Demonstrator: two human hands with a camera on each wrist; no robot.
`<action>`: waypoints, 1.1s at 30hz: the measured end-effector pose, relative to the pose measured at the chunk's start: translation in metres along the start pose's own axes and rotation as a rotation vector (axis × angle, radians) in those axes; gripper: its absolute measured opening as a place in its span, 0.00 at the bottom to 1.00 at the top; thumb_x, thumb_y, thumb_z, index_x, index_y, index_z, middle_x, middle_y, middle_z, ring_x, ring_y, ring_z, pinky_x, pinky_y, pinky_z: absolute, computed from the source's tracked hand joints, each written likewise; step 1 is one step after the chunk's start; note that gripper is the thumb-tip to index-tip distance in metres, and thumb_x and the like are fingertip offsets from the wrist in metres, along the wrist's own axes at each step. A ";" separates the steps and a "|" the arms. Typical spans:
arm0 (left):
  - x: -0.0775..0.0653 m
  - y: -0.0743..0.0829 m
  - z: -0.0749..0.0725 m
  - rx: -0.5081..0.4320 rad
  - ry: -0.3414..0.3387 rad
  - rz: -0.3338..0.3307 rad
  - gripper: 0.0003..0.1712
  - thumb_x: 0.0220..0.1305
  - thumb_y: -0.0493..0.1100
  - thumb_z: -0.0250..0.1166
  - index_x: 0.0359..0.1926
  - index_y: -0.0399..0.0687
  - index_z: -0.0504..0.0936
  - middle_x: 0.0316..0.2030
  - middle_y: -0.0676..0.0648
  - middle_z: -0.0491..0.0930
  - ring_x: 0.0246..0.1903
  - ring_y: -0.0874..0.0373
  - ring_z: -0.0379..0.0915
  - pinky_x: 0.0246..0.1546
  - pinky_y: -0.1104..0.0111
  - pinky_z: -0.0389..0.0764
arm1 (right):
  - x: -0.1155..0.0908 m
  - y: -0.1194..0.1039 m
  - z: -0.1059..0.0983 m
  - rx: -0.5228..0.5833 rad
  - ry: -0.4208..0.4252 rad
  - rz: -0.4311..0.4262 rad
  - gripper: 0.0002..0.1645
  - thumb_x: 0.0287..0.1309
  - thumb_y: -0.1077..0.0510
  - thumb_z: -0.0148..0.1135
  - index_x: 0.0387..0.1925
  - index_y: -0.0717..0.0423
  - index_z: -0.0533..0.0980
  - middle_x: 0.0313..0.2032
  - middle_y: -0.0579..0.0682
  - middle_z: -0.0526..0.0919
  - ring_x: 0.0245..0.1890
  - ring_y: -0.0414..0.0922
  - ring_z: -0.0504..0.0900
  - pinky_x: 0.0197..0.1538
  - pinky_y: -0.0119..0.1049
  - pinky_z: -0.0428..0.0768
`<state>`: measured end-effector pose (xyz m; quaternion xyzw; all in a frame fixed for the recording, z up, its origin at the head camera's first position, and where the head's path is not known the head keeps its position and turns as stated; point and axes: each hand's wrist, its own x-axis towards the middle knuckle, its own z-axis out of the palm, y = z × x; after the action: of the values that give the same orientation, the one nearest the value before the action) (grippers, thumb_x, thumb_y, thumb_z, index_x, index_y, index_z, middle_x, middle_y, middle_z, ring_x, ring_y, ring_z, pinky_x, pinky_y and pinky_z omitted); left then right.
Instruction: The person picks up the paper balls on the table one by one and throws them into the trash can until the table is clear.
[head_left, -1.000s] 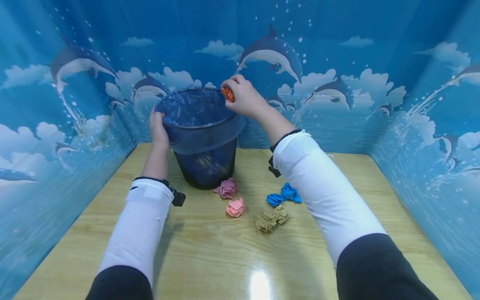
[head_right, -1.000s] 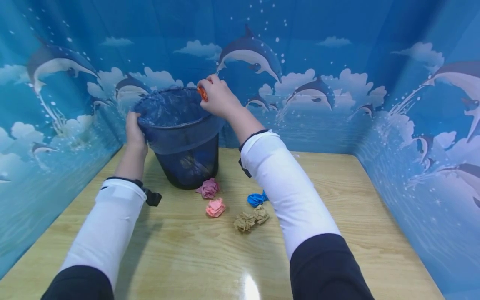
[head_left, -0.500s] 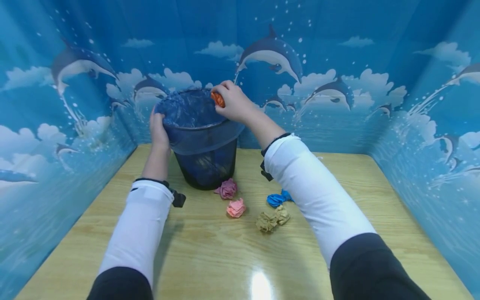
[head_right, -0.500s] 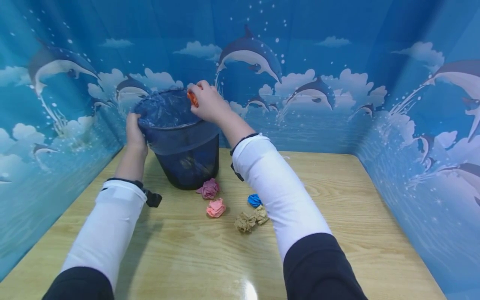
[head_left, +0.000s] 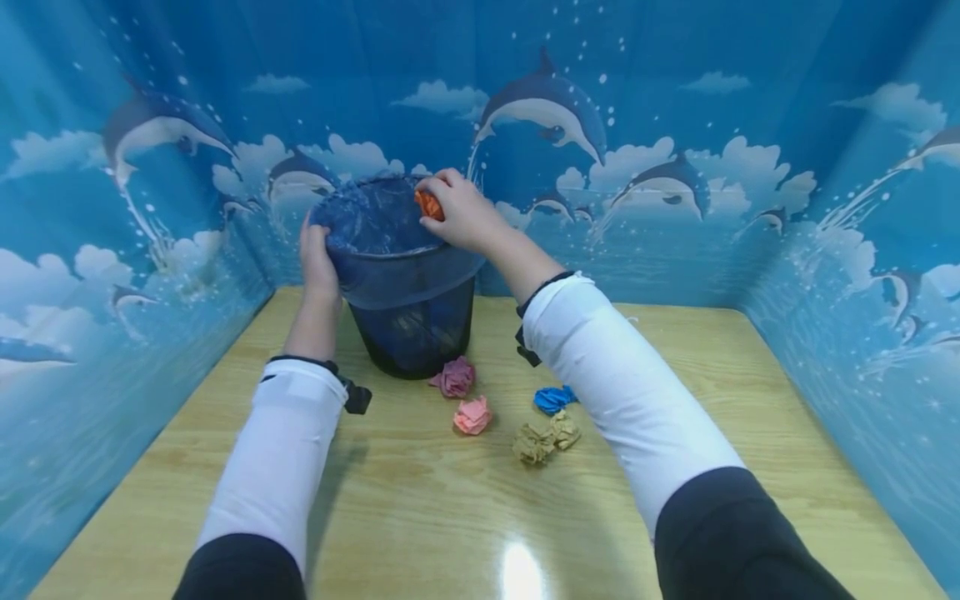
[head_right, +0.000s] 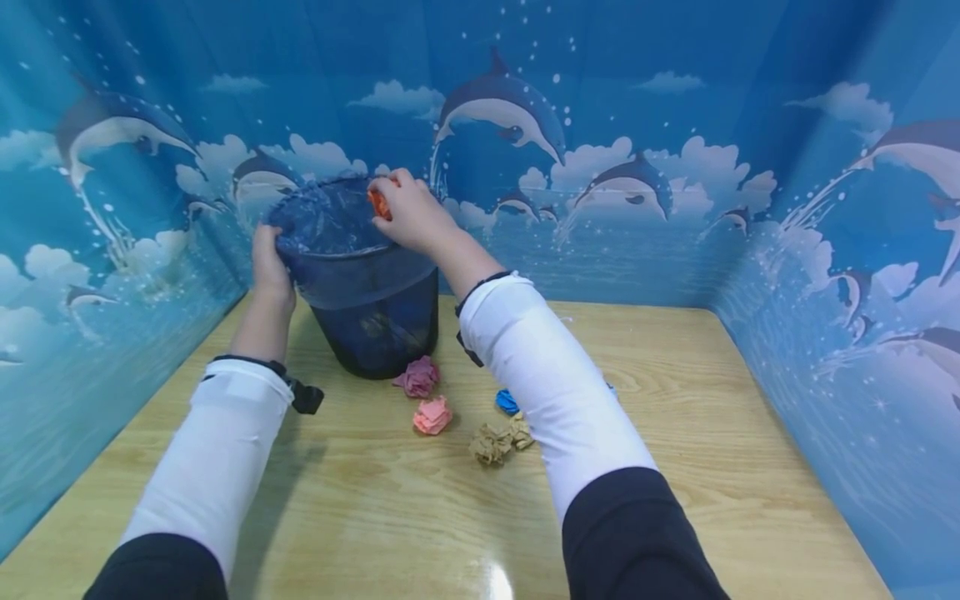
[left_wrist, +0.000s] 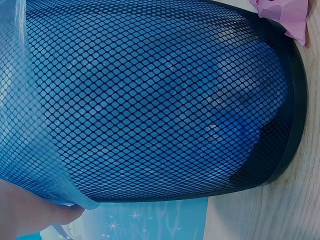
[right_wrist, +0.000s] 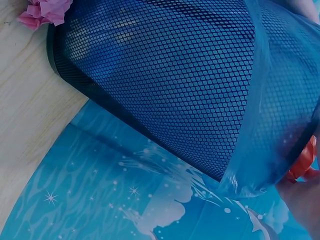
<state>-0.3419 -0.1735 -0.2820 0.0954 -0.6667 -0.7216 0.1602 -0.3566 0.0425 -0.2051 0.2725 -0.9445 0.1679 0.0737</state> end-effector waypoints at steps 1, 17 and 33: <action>0.000 0.000 0.000 0.001 0.000 0.001 0.36 0.68 0.52 0.39 0.77 0.65 0.46 0.77 0.59 0.39 0.75 0.62 0.35 0.72 0.65 0.46 | 0.000 0.000 0.000 -0.002 -0.001 0.000 0.31 0.68 0.46 0.54 0.69 0.47 0.63 0.68 0.54 0.60 0.64 0.49 0.67 0.64 0.42 0.71; 0.000 0.001 0.000 0.002 0.004 -0.017 0.36 0.68 0.52 0.39 0.76 0.67 0.47 0.77 0.60 0.39 0.75 0.62 0.34 0.72 0.66 0.47 | -0.002 0.002 0.003 -0.007 -0.032 0.012 0.33 0.67 0.44 0.54 0.70 0.46 0.62 0.69 0.54 0.59 0.65 0.50 0.66 0.63 0.43 0.72; -0.001 0.000 0.000 0.024 0.009 -0.006 0.36 0.68 0.52 0.39 0.76 0.66 0.46 0.77 0.59 0.40 0.75 0.62 0.35 0.72 0.65 0.47 | -0.001 0.005 -0.005 -0.044 -0.069 0.080 0.39 0.67 0.39 0.50 0.75 0.41 0.53 0.76 0.52 0.44 0.76 0.53 0.44 0.74 0.50 0.51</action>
<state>-0.3411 -0.1731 -0.2819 0.1027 -0.6742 -0.7137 0.1598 -0.3581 0.0488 -0.2020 0.2386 -0.9600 0.1405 0.0404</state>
